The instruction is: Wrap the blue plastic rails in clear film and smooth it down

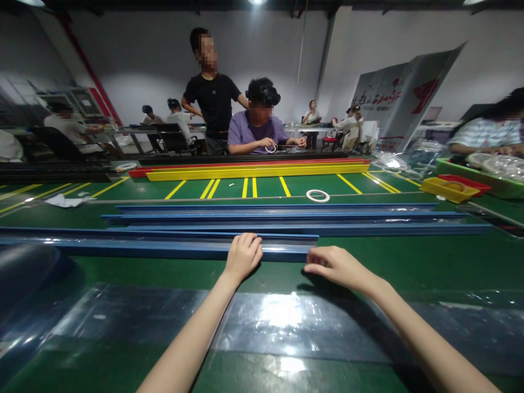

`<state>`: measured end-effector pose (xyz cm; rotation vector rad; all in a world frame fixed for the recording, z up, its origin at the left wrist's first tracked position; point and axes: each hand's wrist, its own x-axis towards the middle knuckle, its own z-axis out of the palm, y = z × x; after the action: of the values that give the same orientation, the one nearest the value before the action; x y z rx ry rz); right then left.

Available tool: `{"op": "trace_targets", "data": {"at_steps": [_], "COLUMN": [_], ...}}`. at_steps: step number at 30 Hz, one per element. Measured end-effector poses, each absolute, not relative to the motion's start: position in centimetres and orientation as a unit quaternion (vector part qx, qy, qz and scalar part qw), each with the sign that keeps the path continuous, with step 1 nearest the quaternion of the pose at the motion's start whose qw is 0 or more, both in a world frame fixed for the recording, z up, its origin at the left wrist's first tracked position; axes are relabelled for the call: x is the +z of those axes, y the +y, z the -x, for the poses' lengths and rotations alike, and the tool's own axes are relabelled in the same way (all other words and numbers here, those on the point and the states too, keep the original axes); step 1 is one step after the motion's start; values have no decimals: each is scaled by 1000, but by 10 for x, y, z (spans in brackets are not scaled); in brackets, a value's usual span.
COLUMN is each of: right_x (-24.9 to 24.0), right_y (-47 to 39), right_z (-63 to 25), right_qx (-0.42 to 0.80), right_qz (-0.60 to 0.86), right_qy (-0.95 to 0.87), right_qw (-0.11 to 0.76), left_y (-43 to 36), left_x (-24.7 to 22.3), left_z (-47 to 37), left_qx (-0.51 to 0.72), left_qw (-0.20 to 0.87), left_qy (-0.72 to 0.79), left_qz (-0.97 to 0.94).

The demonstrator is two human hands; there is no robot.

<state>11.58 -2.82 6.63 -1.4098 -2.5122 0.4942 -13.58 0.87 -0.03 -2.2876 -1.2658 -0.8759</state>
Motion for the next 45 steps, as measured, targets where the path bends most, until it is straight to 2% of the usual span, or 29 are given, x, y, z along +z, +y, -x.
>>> {"op": "trace_targets", "data": {"at_steps": [3,6,12,23,28,32,35,38,45], "right_x": [62,46,21,32,31,29,31,35,29], "right_y": [-34,-35,-35,-54,-58,-58,-58,-58,-53], "right_z": [-121,-125,-127,-126,-124,-127,-129,-129,-130], "right_qx": [244,270,194,215,242,263,227,157,-18], "right_qz": [483,475,451,418,434,463,475,475,447], "right_qy": [-841,-838,-871,-882,-866,-843,-843,-857,-880], "right_qw": [18,-7,29,34,55,78,105,125,159], "left_y": [6,5,5,0,-12,-28,-37,-41,-31], "left_x": [1,2,3,7,37,68,81,83,79], "left_z": [136,137,134,131,121,117,121,131,153], "left_qx": [-304,-297,-296,-262,-285,-186,-67,-6,32], "left_qw": [174,161,154,153,97,-8,-100,-164,-180], "left_qy": [-442,-432,-437,-423,-448,-456,-452,-494,-532], "left_qz": [826,837,835,854,841,870,884,854,827]}}
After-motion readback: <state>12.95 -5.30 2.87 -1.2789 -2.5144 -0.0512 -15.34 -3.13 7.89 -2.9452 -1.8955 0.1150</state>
